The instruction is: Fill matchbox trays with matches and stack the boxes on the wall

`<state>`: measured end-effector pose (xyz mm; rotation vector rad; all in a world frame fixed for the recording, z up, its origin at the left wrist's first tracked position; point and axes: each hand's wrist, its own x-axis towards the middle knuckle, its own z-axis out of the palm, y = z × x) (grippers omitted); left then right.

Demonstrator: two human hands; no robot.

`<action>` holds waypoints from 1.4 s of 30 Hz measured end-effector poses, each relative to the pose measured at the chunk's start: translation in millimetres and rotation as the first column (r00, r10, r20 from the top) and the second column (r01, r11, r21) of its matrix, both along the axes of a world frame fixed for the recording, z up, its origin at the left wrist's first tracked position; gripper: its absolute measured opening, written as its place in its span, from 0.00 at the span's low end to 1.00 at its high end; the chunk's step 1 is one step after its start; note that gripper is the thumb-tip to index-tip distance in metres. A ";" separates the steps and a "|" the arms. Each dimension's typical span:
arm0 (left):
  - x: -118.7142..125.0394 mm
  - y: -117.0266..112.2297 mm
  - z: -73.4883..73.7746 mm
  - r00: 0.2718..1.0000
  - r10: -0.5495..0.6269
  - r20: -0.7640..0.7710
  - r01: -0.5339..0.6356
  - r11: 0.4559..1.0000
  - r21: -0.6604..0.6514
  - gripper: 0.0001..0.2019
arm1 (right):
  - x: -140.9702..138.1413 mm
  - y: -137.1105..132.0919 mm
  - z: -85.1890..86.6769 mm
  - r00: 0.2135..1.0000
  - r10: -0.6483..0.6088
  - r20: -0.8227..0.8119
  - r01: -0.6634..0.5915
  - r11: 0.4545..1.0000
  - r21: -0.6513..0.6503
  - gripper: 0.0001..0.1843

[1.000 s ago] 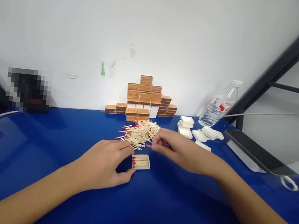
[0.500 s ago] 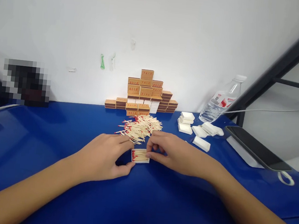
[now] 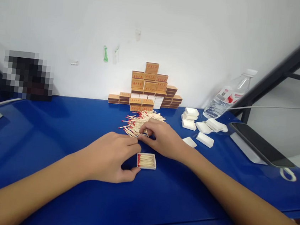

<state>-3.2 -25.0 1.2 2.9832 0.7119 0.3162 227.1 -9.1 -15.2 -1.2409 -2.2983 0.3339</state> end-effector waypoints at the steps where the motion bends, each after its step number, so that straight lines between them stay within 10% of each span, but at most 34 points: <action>1: 0.6 -1.4 -0.5 1.000 -0.014 0.001 0.014 1.000 0.006 0.11 | -1.3 1.2 -0.6 0.999 0.008 0.035 -0.008 1.000 0.002 0.05; 29: -1.5 7.4 2.0 0.999 0.041 0.005 -0.041 0.999 -0.005 0.12 | 51.7 -11.8 27.3 0.963 0.000 0.271 0.104 0.923 -0.371 0.12; 42: -1.1 7.5 3.5 0.999 0.043 0.002 -0.043 0.999 -0.024 0.12 | 47.8 -12.1 29.5 0.972 0.018 0.233 0.060 0.943 -0.326 0.10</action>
